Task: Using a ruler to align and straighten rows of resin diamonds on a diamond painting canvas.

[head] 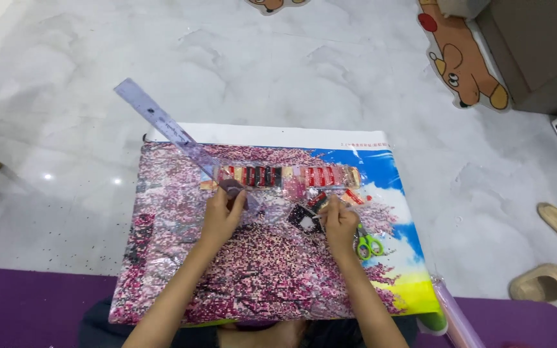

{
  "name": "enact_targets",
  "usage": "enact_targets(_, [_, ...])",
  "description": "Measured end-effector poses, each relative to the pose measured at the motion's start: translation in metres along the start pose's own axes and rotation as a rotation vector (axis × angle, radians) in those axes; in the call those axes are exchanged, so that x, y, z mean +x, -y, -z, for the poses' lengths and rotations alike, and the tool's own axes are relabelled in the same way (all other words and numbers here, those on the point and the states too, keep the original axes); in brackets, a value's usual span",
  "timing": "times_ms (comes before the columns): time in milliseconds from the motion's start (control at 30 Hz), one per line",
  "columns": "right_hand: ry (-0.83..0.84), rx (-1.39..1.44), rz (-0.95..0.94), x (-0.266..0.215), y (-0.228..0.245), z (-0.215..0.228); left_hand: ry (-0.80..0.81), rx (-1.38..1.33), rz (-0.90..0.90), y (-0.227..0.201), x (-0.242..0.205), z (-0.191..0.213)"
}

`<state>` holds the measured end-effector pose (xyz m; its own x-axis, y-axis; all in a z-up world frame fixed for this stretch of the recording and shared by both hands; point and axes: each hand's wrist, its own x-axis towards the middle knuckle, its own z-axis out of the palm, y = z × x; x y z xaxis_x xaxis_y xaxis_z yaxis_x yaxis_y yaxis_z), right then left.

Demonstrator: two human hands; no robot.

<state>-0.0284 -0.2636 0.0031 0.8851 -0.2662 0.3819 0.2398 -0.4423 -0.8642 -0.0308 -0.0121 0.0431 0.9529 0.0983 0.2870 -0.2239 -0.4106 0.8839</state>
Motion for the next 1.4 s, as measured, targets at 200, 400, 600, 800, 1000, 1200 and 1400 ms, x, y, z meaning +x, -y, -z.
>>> enact_targets(200, [0.19,0.179,-0.103,-0.012,0.051,-0.052,0.074,-0.021,-0.05,0.032,-0.006,0.007])
enact_targets(400, [0.329,0.084,0.183,-0.017,0.039,-0.101,0.085,0.027,-0.052,0.029,-0.009,0.011])
enact_targets(600, [0.348,-0.021,0.371,-0.017,0.055,-0.101,0.131,0.149,-0.048,0.04,-0.009,0.008])
enact_targets(800, [0.399,-0.066,0.416,-0.022,0.051,-0.101,0.14,0.155,-0.102,0.037,-0.01,0.012])
enact_targets(1000, [0.426,-0.078,0.412,-0.024,0.039,-0.105,0.163,0.189,-0.146,0.037,-0.008,0.012])
enact_targets(1200, [0.411,-0.159,0.553,-0.024,0.039,-0.109,0.201,0.18,-0.139,0.051,-0.009,0.005])
enact_targets(1400, [0.38,-0.063,0.415,-0.024,0.024,-0.108,0.2,0.152,-0.135,0.061,-0.011,0.0])
